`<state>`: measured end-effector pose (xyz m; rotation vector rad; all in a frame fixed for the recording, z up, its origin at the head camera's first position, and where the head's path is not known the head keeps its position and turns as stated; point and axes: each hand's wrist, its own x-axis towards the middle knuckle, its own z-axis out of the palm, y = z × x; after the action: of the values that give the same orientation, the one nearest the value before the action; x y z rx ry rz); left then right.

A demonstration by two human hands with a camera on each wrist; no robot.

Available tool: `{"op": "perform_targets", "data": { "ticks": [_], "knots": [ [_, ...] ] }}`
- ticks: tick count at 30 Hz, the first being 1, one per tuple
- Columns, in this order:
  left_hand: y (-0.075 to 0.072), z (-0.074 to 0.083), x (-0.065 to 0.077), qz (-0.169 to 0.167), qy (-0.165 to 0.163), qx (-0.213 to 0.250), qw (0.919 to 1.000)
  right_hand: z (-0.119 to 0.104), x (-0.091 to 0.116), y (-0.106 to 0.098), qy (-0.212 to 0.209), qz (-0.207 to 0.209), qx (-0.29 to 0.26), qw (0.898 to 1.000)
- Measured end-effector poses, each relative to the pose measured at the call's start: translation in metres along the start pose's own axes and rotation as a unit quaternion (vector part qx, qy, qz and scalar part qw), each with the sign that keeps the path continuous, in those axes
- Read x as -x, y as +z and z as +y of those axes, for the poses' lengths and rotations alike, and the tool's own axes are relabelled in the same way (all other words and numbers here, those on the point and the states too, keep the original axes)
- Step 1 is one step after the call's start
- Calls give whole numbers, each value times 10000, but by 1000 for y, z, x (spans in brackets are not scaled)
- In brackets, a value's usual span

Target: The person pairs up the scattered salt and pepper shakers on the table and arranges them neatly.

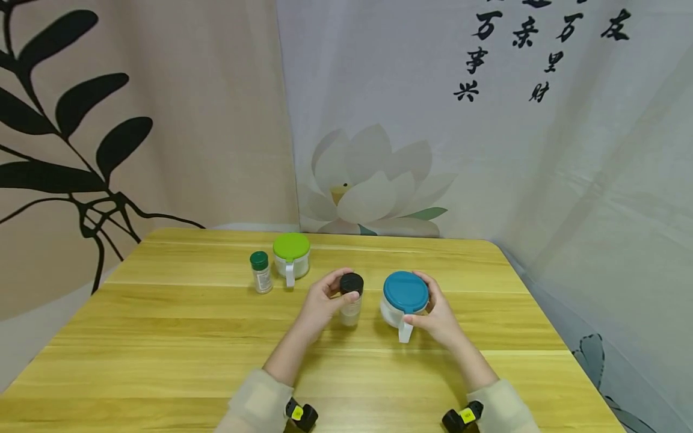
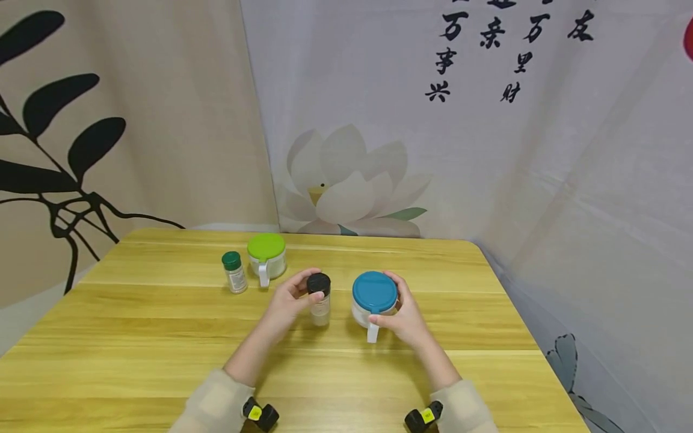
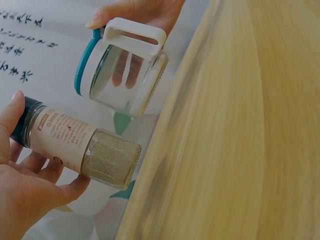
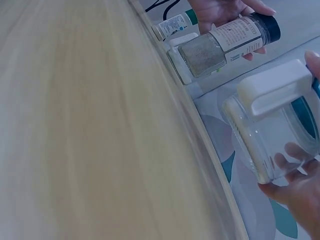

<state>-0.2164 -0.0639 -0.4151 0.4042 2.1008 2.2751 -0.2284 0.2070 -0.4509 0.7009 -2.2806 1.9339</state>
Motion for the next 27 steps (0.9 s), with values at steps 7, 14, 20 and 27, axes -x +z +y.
{"op": "perform_targets", "data": {
  "ticks": [7,14,20,27],
  "knots": [
    [12,17,8,-60,91,-27,9999,1,5,-11,-51,24,-5,10000],
    [18,-2,-1,-103,54,67,9999,-3,9,-21,-50,53,26,10000],
    [27,14,5,-181,110,-55,9998,-5,14,-31,-182,22,56,9998],
    [34,16,5,-243,63,25,9997,-5,17,-41,-207,102,132,9996]
  ]
}}
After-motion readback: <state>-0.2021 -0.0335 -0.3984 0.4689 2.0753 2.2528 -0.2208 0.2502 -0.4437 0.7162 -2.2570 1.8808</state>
